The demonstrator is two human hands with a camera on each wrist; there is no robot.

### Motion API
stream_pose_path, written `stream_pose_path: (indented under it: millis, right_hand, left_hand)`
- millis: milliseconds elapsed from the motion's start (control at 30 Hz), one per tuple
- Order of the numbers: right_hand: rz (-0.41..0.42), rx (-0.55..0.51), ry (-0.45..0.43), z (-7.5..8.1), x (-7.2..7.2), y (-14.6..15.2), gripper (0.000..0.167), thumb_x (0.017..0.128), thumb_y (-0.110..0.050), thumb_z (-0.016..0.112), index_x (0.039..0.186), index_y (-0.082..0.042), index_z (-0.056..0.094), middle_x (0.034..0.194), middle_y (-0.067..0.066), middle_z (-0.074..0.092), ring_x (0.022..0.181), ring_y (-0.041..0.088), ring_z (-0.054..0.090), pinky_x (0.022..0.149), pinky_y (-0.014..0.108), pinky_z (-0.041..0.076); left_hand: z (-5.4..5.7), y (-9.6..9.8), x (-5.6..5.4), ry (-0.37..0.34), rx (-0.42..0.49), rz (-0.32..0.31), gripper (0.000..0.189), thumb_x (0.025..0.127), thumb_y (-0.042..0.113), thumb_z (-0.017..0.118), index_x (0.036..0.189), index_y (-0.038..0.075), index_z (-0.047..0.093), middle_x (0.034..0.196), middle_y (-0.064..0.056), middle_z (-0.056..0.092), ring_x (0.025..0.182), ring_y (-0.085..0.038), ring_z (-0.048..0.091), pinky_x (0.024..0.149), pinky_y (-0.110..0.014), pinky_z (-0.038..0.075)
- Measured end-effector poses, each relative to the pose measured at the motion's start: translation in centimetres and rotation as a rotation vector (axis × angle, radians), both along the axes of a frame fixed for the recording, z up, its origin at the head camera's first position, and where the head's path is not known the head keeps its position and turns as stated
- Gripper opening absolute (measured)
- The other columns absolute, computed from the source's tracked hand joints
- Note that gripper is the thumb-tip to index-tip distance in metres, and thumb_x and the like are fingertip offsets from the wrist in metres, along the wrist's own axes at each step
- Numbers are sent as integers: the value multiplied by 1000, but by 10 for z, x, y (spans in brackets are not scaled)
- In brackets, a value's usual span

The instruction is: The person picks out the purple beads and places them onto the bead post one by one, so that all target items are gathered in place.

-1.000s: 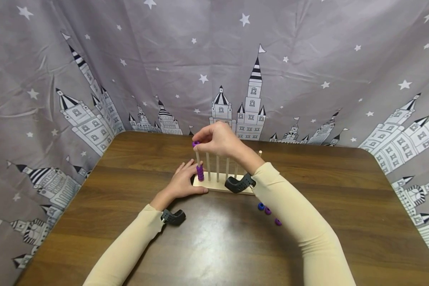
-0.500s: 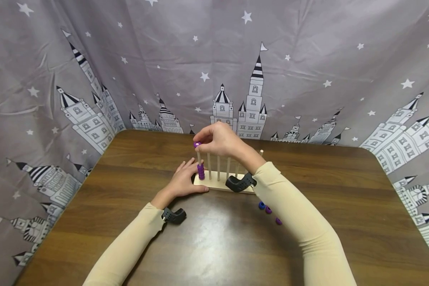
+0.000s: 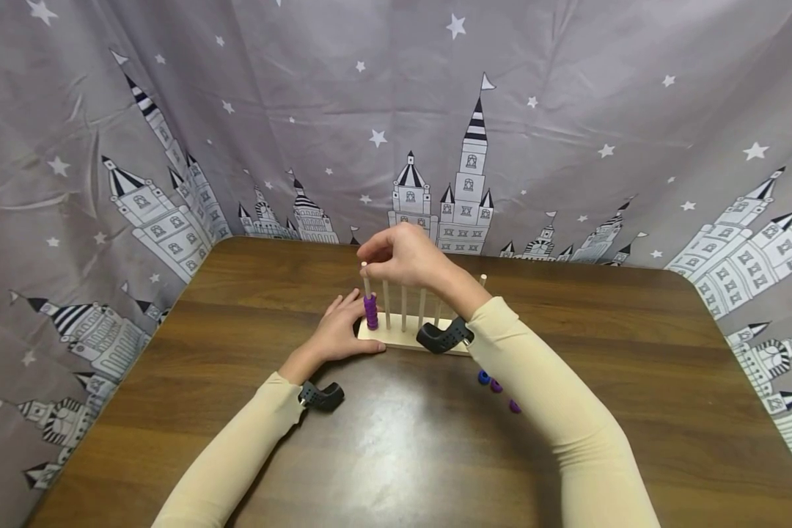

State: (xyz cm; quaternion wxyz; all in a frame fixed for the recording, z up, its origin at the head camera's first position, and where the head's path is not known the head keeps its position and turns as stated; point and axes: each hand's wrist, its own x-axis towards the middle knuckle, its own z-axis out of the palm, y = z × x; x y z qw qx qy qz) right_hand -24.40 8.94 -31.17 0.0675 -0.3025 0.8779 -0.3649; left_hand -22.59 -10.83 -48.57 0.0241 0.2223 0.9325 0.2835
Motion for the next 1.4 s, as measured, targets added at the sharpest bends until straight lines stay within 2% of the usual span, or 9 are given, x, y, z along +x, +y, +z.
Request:
stream_pose_path:
  millis: [167, 433, 500, 733, 867, 1000, 1167, 1233, 1400]
  right_hand:
    - [-2, -27, -3, 0, 0, 1, 27, 86, -12, 78, 112, -5, 77, 111, 12, 79, 100, 25, 76, 87, 32, 63]
    - [-29, -202, 72, 6, 2, 17, 29, 86, -3, 77, 114, 2, 75, 109, 20, 77, 94, 28, 77, 79, 23, 63]
    - [-58, -215, 101, 8, 4, 27, 29, 85, -3, 78, 113, 2, 75, 108, 20, 77, 90, 23, 76, 76, 19, 61]
    - [-207, -231, 220, 8, 12, 71, 22, 88, -5, 75, 109, 1, 78, 106, 20, 78, 79, -11, 65, 72, 8, 55]
    - [-314, -218, 282, 3, 22, 99, 19, 89, -8, 75, 105, 0, 79, 104, 19, 78, 76, -15, 61, 68, 5, 51]
    - [-401, -200, 323, -6, 34, 126, 16, 88, -10, 76, 102, -3, 81, 96, 8, 79, 72, -12, 60, 63, 6, 49]
    - [-471, -195, 350, -25, 53, 152, 14, 87, -8, 77, 100, -3, 81, 86, -30, 69, 69, -14, 58, 59, 5, 46]
    - [-480, -196, 337, -33, 59, 160, 15, 87, -7, 77, 100, -1, 80, 84, -40, 62, 68, -15, 58, 59, 5, 46]
    - [-491, -201, 254, -51, 71, 175, 18, 89, -8, 75, 104, 1, 79, 83, -38, 65, 69, -13, 60, 56, 9, 47]
  left_hand:
    - [0, 0, 0, -1, -3, 0, 90, 74, 48, 84, 149, 11, 52, 162, -10, 43, 157, -40, 22, 130, -59, 7]
    - [0, 1, 0, 6, -8, 3, 84, 74, 49, 84, 144, 12, 57, 161, -11, 44, 157, -40, 22, 130, -59, 8]
    - [0, 1, 0, 9, -10, 2, 83, 74, 50, 84, 144, 12, 58, 161, -11, 44, 157, -39, 22, 130, -58, 8]
    - [0, 1, -1, 19, -14, 5, 81, 74, 49, 84, 142, 10, 60, 161, -12, 44, 157, -40, 24, 130, -58, 8]
    - [-1, 0, 0, 17, -10, 5, 80, 75, 49, 83, 141, 9, 61, 161, -13, 44, 157, -40, 24, 130, -59, 9]
    - [-2, 0, 0, 10, -9, 7, 80, 75, 49, 83, 141, 10, 60, 161, -13, 43, 157, -39, 23, 130, -58, 7]
    - [-1, 0, 0, 13, -14, 6, 81, 75, 49, 83, 142, 10, 60, 161, -13, 43, 157, -40, 23, 130, -59, 7]
    - [-1, 0, 0, 13, -11, 6, 80, 75, 49, 83, 141, 10, 60, 161, -13, 43, 157, -40, 23, 130, -59, 7]
    - [-1, 0, -1, 5, -8, 4, 81, 75, 49, 83, 142, 11, 60, 162, -12, 42, 157, -40, 22, 130, -59, 7]
